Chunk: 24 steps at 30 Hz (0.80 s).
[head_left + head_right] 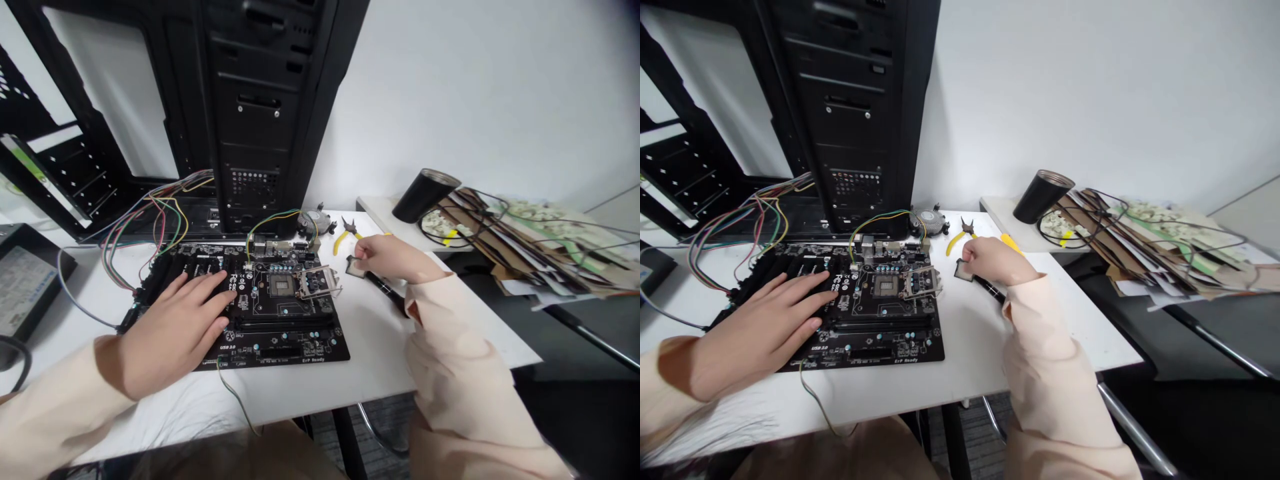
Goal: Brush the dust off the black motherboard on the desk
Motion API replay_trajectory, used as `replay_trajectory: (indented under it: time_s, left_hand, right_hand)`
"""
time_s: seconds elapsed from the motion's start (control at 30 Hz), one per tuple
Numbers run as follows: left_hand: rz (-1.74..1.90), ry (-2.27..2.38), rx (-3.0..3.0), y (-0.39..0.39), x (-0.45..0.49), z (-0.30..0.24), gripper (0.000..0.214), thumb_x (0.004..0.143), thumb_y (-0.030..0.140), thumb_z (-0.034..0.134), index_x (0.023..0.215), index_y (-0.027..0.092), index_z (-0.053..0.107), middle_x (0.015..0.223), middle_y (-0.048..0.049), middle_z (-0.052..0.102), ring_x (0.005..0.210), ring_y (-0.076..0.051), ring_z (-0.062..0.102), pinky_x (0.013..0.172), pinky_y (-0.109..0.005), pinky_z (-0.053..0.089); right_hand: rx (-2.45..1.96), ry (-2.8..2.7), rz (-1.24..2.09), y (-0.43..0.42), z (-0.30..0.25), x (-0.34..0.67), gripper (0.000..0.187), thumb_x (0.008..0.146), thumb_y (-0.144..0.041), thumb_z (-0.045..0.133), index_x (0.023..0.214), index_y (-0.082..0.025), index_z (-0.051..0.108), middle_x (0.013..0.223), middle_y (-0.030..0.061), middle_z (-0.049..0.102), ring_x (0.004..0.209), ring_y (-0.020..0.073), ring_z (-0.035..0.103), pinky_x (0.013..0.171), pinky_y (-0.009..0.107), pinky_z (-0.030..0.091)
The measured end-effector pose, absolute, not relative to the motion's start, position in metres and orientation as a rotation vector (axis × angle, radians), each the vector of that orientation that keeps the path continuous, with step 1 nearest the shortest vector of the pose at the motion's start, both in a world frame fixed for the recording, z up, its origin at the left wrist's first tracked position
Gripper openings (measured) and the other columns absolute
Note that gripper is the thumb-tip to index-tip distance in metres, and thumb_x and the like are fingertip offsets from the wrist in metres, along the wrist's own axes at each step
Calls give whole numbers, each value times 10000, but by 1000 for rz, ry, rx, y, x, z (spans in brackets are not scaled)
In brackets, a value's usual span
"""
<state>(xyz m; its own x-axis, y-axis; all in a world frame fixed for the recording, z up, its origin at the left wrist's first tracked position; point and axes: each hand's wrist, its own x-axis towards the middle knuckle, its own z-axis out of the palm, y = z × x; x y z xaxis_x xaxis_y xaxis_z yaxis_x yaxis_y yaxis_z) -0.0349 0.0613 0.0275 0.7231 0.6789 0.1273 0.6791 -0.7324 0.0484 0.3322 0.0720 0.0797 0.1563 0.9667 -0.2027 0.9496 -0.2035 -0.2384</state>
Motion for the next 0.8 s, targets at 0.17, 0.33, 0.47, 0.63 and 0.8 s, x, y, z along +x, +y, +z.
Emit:
replay_trajectory:
  time_s: [0.17, 0.33, 0.47, 0.63, 0.8]
  left_hand:
    - [-207, -1136, -2916, 61, -36, 28, 469, 964, 453, 259, 1296, 260, 528, 1440, -96, 472, 1348, -282, 432, 1103, -615, 344]
    - [-227, -1148, -2914, 60, -35, 28, 474, 961, 455, 252, 1285, 261, 538, 1439, -96, 475, 1335, -289, 447, 1103, -626, 335]
    - [-223, -1157, -2918, 61, -35, 28, 471, 958, 461, 268, 1292, 259, 534, 1447, -95, 466, 1349, -291, 429, 1112, -612, 330]
    - [-233, -1154, -2914, 61, -36, 27, 464, 959, 454, 268, 1291, 264, 532, 1447, -92, 465, 1343, -286, 436, 1110, -607, 335]
    - [-230, -1140, -2911, 61, -36, 26, 461, 959, 450, 276, 1296, 264, 528, 1446, -93, 467, 1344, -291, 434, 1105, -609, 340]
  right_hand:
    - [-2392, -1822, 273, 80, 75, 346, 96, 626, -141, 606, 627, -190, 524, 639, 15, 546, 664, 161, 483, 610, 270, 315]
    - [-2272, -1786, 310, 83, 71, 344, 72, 713, -208, 589, 696, -184, 523, 679, 22, 565, 663, 155, 497, 606, 269, 328]
    - [-2088, -1892, 662, 85, 64, 332, 64, 765, -238, 572, 795, -181, 571, 704, -4, 618, 593, 107, 514, 557, 227, 376]
    - [-1982, -1926, 716, 92, 53, 324, 35, 800, -194, 566, 773, -176, 579, 658, -7, 609, 593, 102, 533, 576, 227, 420]
    - [-2000, -1915, 605, 101, 42, 322, 114, 895, -242, 591, 905, -129, 603, 779, 1, 615, 707, 105, 582, 712, 270, 502]
